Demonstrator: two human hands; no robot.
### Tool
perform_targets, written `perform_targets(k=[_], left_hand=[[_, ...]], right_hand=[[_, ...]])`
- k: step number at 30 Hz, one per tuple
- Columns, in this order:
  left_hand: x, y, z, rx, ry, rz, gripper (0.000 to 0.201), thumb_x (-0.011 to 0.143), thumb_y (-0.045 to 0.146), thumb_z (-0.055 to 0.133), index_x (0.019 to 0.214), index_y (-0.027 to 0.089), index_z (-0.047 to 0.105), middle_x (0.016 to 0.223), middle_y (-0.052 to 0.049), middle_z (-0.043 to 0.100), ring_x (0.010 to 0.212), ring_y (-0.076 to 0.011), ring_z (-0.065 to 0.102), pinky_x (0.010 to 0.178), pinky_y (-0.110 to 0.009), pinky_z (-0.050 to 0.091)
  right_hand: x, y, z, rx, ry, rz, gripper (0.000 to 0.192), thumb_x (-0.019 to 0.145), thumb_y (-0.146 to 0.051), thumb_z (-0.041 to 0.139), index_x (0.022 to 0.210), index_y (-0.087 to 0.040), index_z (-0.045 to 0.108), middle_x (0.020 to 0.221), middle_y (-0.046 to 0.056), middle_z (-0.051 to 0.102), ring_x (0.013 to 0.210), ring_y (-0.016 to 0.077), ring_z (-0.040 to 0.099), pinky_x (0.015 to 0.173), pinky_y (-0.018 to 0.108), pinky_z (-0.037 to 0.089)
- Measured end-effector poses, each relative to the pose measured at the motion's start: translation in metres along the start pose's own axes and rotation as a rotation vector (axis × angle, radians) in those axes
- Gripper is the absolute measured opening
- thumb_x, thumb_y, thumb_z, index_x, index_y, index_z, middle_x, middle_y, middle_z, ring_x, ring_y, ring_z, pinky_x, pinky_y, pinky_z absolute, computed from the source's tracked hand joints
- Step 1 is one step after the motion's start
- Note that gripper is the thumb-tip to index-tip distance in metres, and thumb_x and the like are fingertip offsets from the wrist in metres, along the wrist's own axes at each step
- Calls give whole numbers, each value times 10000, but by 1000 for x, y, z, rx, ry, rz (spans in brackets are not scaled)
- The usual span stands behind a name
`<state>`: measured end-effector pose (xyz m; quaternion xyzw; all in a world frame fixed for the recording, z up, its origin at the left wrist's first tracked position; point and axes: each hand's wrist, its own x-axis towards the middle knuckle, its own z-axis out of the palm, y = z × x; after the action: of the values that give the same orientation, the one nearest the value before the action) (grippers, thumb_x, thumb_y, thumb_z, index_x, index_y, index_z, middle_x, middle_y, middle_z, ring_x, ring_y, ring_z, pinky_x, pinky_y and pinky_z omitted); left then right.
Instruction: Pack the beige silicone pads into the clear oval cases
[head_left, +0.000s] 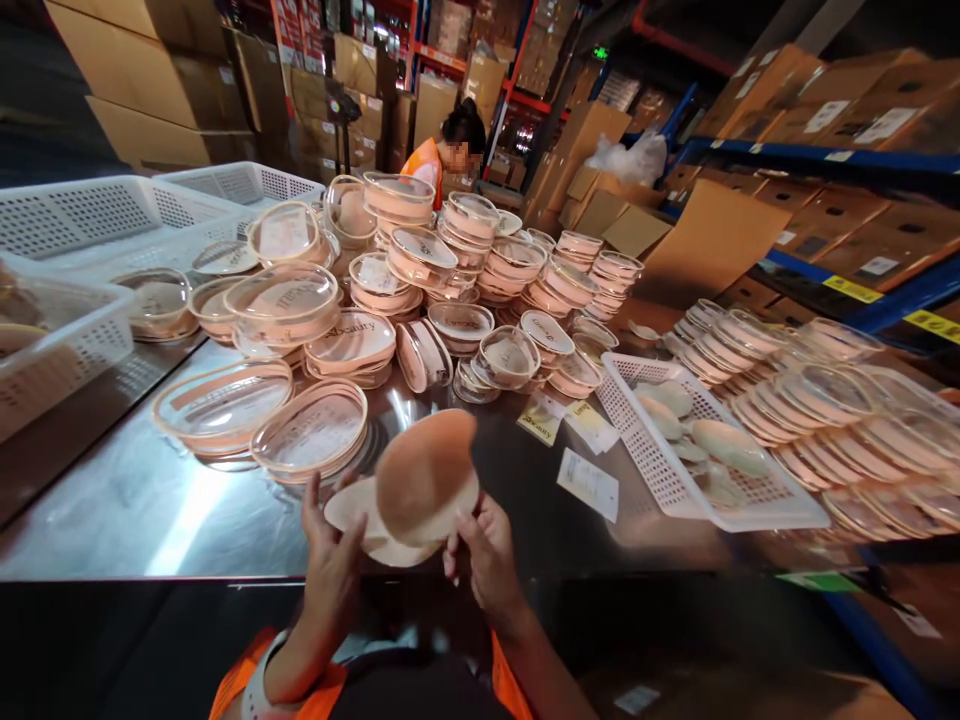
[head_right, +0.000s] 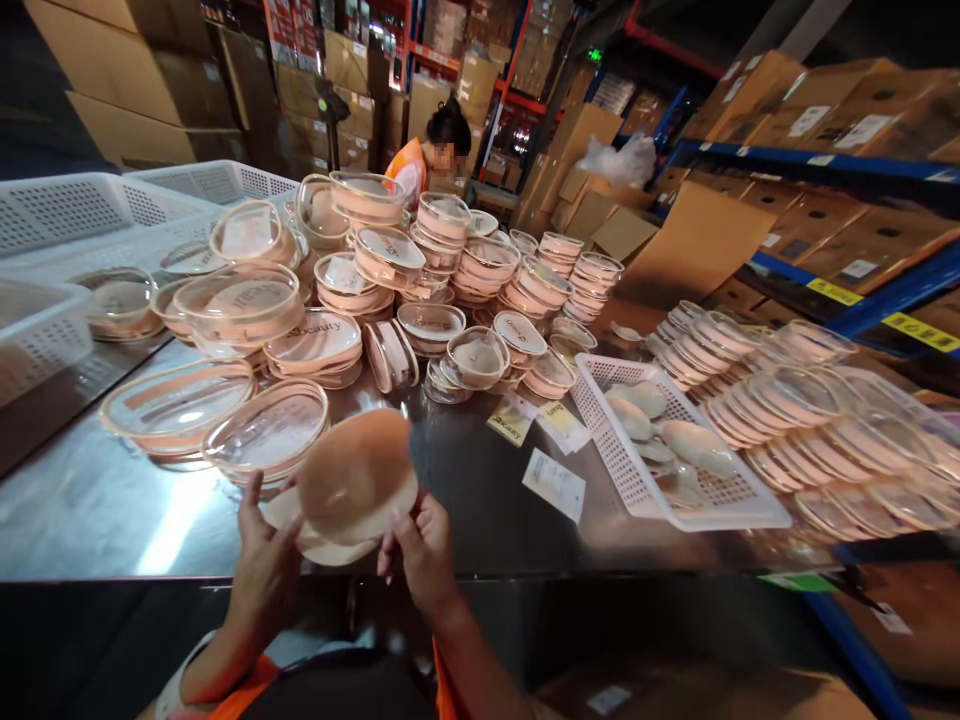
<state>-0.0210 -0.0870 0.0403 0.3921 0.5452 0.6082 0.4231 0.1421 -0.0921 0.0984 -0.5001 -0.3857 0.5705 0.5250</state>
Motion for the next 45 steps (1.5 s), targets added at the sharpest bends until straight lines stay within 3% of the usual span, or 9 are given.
perform_targets(k=[2,4,6,8,12,19,25,32,45], left_hand=[[4,7,-3,87,-47,112,701,815,468,661,1442,246,442,1511,-119,465,1398,-307,430,1151,-473,356],[6,19,-5,149,-323,225,406,871,461,594,1177,211,686,1309,-122,656,1258,-286,579,1109,-416,410],[4,32,-3,129,-652,239,377,930,464,494,935,202,765,940,-97,781,886,-229,733,868,-320,557],[1,40,1,116,-739,214,372,917,461,521,837,197,770,722,-66,769,638,-191,711,640,-254,556],[-2,43,9,229,-464,296,300,824,437,642,693,193,758,637,-40,740,585,-182,669,595,-251,529],[5,49,3,281,-340,356,286,795,406,656,638,188,754,731,-53,752,692,-194,666,676,-270,527],[14,71,3,190,-306,192,354,793,402,628,530,169,666,517,-3,609,511,-130,529,509,-213,413],[17,73,7,34,-263,-120,468,680,551,686,455,171,532,471,23,471,510,-114,418,505,-224,377],[5,69,14,28,-323,-162,586,676,676,658,446,169,476,476,23,395,516,-107,352,486,-223,323]], right_hand=[[-2,-1,4,40,12,9,447,755,-622,626,687,-191,528,443,-68,507,289,53,407,292,146,280],[-4,-4,7,-5,-27,19,495,783,-624,591,578,-182,506,396,-53,475,279,43,389,289,138,251],[-5,-10,11,-28,-58,27,500,788,-629,586,576,-182,516,367,-65,439,271,41,365,287,142,256],[-5,-17,15,-7,-77,30,472,766,-635,613,643,-186,535,369,-83,430,266,41,341,284,149,270],[-3,-22,18,-13,-128,24,484,777,-648,599,659,-186,521,391,-72,457,268,35,334,277,145,230],[2,-14,22,6,-88,17,446,758,-618,649,816,-185,558,479,-84,497,364,49,374,362,156,325],[-6,-15,25,-428,-166,-159,268,751,-352,737,946,-172,704,943,72,761,858,220,700,747,290,547],[-13,-23,27,-576,-223,-370,154,825,-224,611,875,-195,754,832,42,773,756,182,698,734,257,517],[-15,-20,26,-692,-123,-493,265,900,-315,566,755,-186,747,677,40,733,617,152,646,622,237,463]])
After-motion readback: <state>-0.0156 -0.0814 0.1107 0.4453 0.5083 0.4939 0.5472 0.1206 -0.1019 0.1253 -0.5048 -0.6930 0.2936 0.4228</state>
